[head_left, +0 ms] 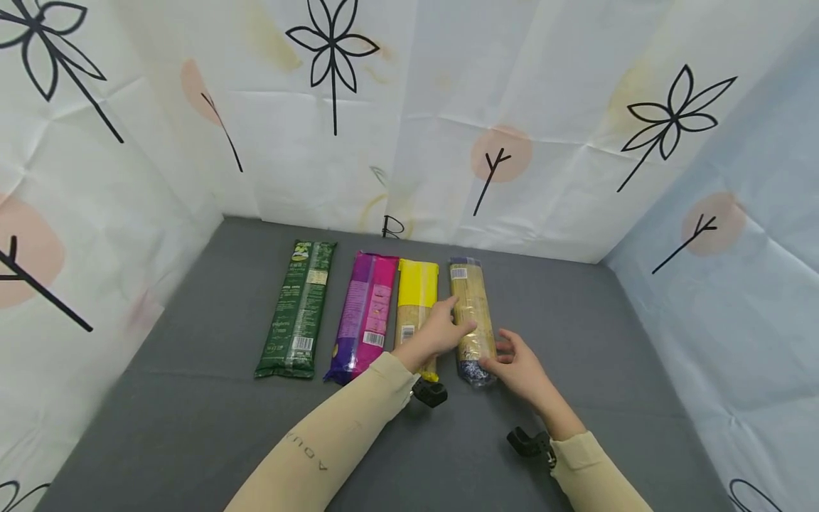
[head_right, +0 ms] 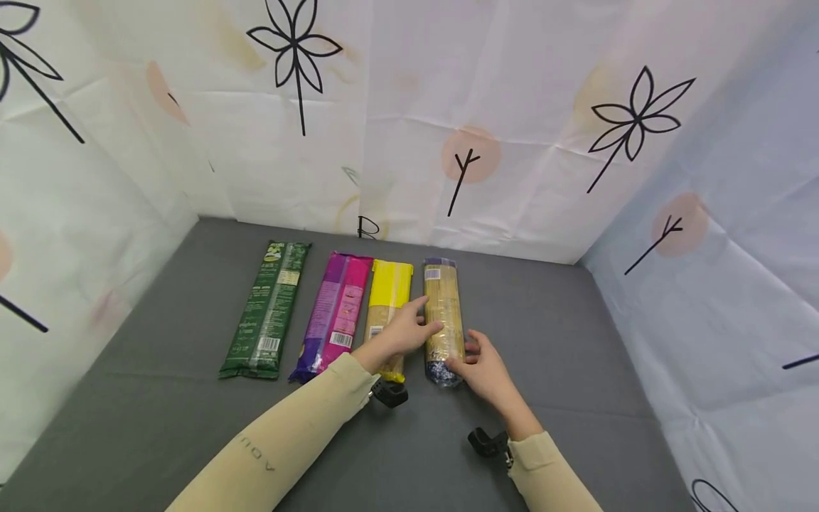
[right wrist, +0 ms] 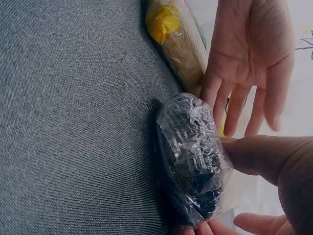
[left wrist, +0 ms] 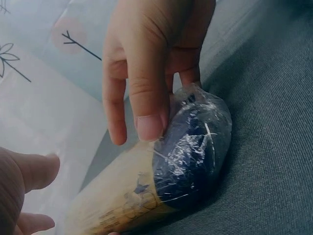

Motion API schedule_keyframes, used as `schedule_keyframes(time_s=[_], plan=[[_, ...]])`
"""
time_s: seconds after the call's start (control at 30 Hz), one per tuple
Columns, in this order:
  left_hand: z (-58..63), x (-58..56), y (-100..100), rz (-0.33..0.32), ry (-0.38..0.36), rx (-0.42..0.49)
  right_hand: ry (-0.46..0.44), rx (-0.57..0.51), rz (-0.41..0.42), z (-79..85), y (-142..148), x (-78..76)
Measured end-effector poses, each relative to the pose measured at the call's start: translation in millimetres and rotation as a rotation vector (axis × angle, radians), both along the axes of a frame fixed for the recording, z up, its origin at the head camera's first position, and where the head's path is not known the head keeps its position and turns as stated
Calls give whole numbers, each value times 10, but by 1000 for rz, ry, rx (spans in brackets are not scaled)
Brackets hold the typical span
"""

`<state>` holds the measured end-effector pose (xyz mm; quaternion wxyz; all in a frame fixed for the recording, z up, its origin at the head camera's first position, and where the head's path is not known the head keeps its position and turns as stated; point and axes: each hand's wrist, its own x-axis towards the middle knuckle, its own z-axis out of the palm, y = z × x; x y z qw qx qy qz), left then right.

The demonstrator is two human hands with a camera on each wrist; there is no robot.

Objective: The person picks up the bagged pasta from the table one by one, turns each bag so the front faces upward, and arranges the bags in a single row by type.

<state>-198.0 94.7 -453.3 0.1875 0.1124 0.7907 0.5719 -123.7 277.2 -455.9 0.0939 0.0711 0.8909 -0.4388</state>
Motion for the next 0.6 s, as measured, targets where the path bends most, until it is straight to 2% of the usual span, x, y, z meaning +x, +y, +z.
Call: schedule_keyframes(time_s=[0.2,0.47,0.6], plan=[[-17,-18,60,-8,31,-72,-8,-18,-7,-16,-7,-24],[-80,-5,140,-49,133,-365,-21,-61,-14,-15,-13,-34],[-133,4,178,-16,162,-390,-28,-75,-24,-34,-18,-41]])
